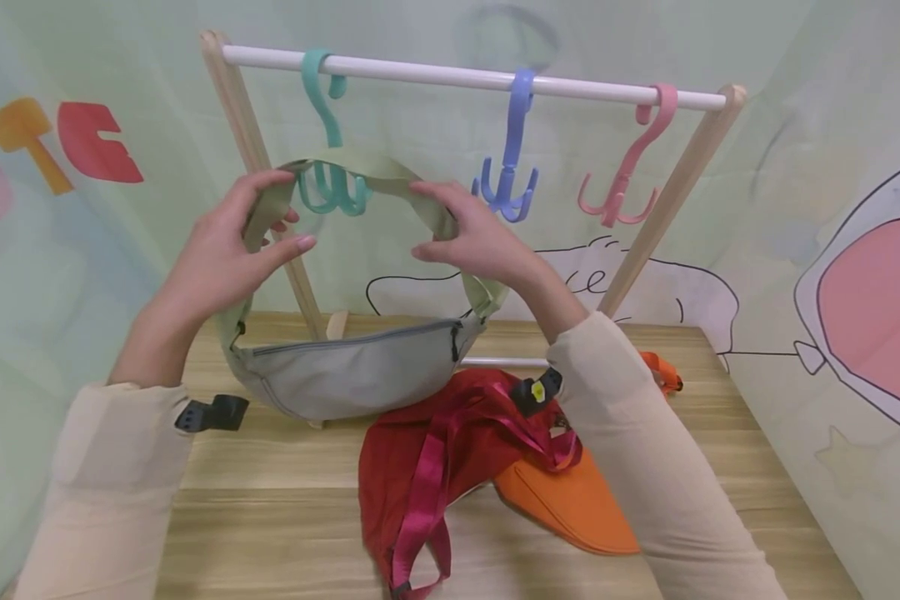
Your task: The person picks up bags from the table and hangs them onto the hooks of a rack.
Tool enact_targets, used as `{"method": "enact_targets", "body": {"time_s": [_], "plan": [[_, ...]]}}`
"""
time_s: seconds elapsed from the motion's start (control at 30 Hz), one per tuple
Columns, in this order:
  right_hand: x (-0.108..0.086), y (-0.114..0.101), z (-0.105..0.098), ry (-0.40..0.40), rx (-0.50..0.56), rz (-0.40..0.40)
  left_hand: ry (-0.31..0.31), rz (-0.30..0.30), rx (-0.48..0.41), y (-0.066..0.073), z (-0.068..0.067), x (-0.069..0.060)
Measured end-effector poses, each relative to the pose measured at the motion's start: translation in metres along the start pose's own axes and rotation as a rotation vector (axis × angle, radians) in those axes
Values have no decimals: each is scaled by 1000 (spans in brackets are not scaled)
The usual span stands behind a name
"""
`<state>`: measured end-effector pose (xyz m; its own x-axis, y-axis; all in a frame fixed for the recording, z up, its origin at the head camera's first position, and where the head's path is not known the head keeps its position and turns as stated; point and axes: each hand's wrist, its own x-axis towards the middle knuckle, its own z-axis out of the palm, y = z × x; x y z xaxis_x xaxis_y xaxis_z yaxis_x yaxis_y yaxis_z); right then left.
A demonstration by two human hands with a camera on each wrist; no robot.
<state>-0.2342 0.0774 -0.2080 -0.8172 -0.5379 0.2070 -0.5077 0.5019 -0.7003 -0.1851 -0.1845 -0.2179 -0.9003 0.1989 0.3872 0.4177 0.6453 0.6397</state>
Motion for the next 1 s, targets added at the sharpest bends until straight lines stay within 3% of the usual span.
{"method": "enact_targets", "body": {"time_s": [0.4,0.67,1.0], "plan": [[-6,5,3,-27,31,-28,-23,-46,-17,-1,2,-2],[-8,8,7,-32,81,-31,-32,-41,-37,-3,4,-4],[-9,10,13,-19,29,-78,-13,-16,-39,-4,6,-6]]}}
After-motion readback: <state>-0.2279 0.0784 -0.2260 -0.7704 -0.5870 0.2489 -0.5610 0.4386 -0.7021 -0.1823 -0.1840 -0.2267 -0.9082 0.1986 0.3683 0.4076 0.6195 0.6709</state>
